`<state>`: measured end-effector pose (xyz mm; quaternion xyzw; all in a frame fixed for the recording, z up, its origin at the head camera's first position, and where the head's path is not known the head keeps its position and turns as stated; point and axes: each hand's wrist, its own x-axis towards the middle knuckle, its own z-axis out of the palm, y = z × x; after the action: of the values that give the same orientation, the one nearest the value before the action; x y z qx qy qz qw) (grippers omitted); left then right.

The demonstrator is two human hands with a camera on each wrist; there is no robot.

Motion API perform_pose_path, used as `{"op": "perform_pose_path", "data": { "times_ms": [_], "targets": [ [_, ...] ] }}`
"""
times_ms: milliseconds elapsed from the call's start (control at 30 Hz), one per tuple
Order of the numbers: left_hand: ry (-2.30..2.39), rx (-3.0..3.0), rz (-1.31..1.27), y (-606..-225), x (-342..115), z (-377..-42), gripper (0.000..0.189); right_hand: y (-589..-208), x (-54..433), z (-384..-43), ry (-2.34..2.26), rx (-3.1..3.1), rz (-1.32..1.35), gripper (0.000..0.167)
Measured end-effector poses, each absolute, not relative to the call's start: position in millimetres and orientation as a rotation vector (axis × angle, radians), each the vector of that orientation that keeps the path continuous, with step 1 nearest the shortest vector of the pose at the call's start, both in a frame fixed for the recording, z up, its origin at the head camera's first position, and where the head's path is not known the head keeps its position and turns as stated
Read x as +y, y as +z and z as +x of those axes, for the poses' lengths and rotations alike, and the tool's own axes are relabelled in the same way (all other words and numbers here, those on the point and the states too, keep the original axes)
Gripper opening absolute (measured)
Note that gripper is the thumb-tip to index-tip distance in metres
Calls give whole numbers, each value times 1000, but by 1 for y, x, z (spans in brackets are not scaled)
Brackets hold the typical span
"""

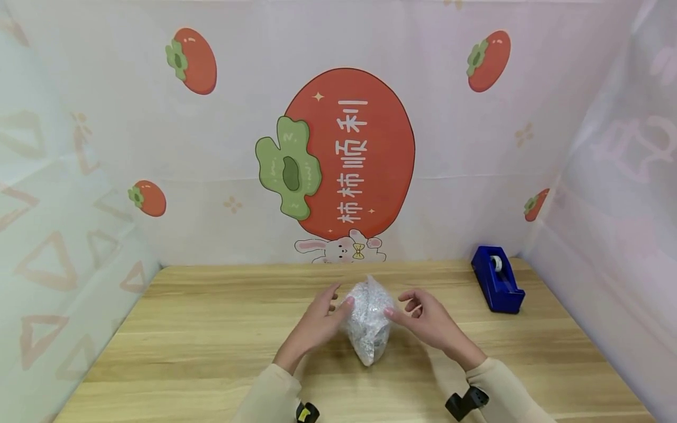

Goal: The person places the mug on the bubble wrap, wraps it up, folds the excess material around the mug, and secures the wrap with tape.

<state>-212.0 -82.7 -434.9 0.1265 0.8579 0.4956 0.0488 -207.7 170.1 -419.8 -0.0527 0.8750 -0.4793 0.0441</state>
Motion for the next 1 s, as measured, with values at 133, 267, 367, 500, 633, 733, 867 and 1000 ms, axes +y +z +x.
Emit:
{"op": "perform_pose_path", "data": {
  "times_ms": [133,267,367,500,633,733,867,1000],
  "targets": [
    [1429,2686,237,-425,-85,-198,69,-420,171,-199,-1492,2583,-104,53],
    [1507,2568,241,-420,-82,-189,62,-422,168,-198,-1592,2471,-156,51],
    [1600,2493,264,-422,-79,-188,54,-426,167,-201,-1639,2431,-214,51],
    [1621,2535,248,-424,-78,-191,52,-428,164,-206,-1656,2417,-248,50],
    [1630,2549,219,-426,-82,-196,54,-429,159,-214,-1663,2411,-245,51],
    [1633,2552,202,-428,-85,-201,55,-431,153,-220,-1660,2425,-226,51],
    [1645,2550,170,-430,-88,-210,54,-434,145,-228,-1669,2467,-190,46],
    [1683,2532,128,-431,-91,-218,52,-437,139,-236,-1705,2484,-171,40]
  ]
}}
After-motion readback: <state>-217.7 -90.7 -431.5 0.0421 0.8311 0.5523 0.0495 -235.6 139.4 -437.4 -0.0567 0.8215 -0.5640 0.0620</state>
